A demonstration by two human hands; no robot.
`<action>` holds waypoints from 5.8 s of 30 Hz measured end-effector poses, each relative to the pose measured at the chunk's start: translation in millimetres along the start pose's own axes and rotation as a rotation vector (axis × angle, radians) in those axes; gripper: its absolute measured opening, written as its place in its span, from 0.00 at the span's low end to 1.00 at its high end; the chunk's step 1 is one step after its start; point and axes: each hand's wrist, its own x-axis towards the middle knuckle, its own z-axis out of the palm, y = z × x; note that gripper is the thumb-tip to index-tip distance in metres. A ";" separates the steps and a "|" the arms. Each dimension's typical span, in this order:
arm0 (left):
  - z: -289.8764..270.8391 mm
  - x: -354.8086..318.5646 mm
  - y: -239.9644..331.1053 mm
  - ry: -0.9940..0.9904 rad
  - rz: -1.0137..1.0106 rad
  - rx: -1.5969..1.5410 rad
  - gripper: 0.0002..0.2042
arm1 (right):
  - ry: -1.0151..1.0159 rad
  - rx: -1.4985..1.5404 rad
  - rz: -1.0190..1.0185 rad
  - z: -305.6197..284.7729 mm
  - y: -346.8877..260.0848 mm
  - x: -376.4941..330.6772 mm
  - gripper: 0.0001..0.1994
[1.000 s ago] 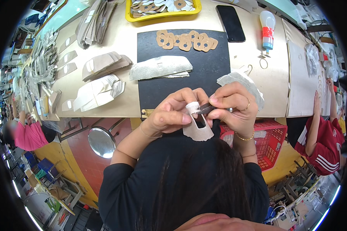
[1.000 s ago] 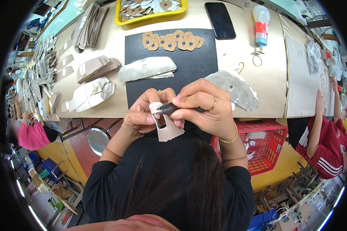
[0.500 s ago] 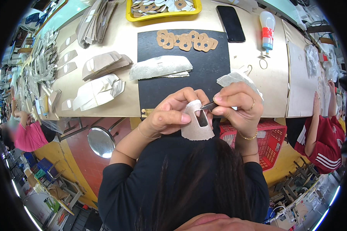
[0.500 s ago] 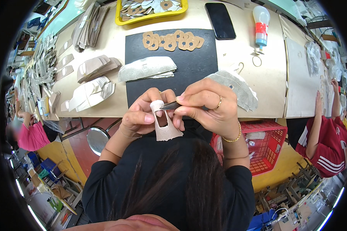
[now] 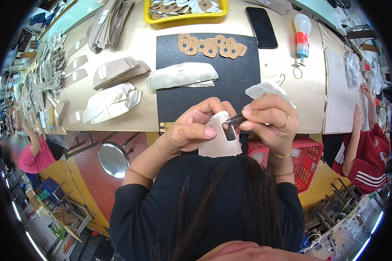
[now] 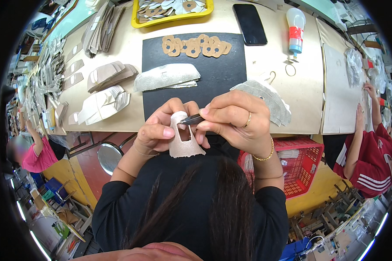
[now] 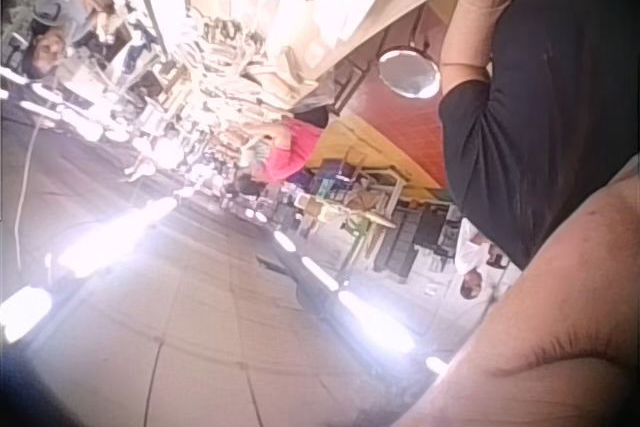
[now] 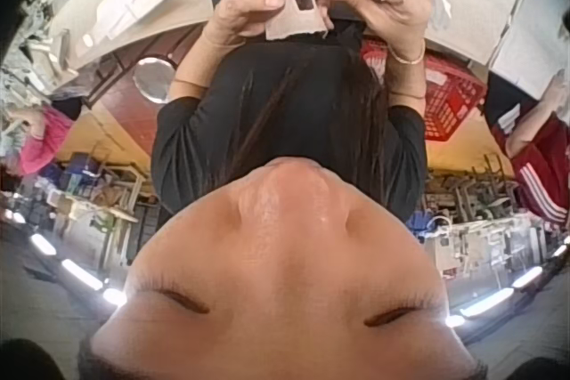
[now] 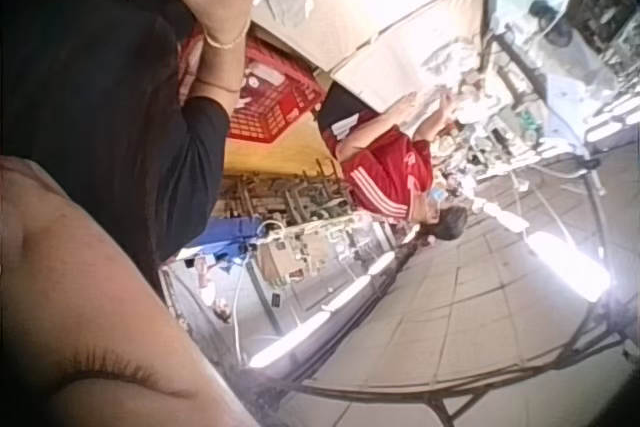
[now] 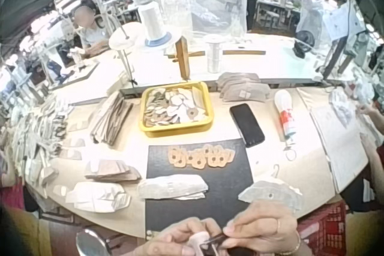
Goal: The person uses a small cutting tool to trim the edges of a rectangular hole in a piece of light-colored fabric. They repeatedly pick up fabric pieces, cut around the opening, and place the finished pieces on a black mat on the table.
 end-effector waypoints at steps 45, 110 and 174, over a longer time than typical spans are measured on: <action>20.4 -9.5 13.1 0.305 -0.139 0.206 0.13 | -0.146 -0.113 -0.043 -15.8 -5.5 9.8 0.14; 18.9 -6.9 13.1 0.196 0.661 1.364 0.10 | -0.050 0.075 0.269 -14.9 -12.6 4.3 0.08; 12.7 -9.3 16.3 0.174 0.904 1.987 0.19 | 0.273 0.001 0.308 26.7 -5.1 -22.4 0.13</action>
